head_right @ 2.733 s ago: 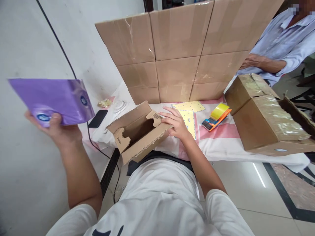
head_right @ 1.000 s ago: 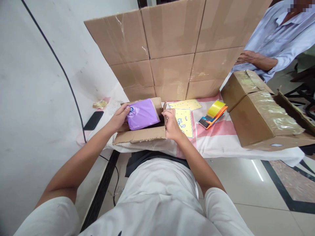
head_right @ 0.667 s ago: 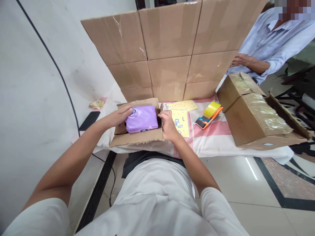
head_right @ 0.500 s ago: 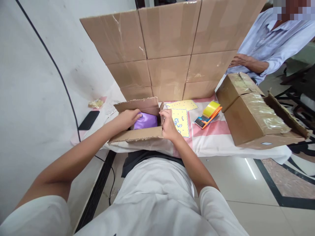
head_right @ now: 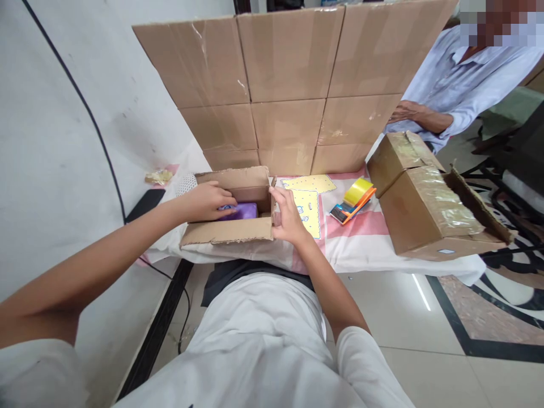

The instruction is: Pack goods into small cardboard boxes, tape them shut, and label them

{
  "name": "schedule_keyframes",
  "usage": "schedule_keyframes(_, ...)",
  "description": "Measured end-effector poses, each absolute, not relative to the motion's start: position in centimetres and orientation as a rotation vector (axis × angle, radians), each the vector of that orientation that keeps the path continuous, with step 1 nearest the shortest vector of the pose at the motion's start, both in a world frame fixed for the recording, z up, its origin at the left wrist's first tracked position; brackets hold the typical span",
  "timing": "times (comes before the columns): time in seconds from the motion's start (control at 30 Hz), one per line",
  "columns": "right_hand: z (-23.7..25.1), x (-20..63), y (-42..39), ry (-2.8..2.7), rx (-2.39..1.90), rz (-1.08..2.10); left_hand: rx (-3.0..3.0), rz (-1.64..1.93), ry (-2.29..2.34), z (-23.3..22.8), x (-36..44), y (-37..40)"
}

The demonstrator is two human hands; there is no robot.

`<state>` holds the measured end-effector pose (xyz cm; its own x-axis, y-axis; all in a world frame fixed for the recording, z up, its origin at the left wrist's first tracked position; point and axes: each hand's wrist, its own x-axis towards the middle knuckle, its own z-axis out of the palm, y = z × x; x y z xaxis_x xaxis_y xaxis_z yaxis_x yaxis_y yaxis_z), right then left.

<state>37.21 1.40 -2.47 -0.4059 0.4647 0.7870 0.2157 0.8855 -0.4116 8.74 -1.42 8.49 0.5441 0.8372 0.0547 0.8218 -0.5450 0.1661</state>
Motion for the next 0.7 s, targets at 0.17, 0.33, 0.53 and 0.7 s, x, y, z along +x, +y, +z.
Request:
schedule_keyframes(0.17,-2.3,38.2,0.9,-2.130,-0.418,0.510,2.269,1.446,1.461,5.6,2.4,-5.0)
schedule_keyframes(0.33,-1.4,37.4,1.1,-2.042,-0.487,0.685,2.308,1.142,1.614,0.2,-0.2,-10.6)
schedule_keyframes(0.53,-1.8,34.5,2.5,-1.785,-0.634,1.007,2.240,1.288,1.595,-0.6,1.6,-10.7)
schedule_keyframes(0.7,-2.4,34.6,2.5,-1.670,-0.496,0.914,1.625,1.705,1.788,-0.4,4.7,-8.5)
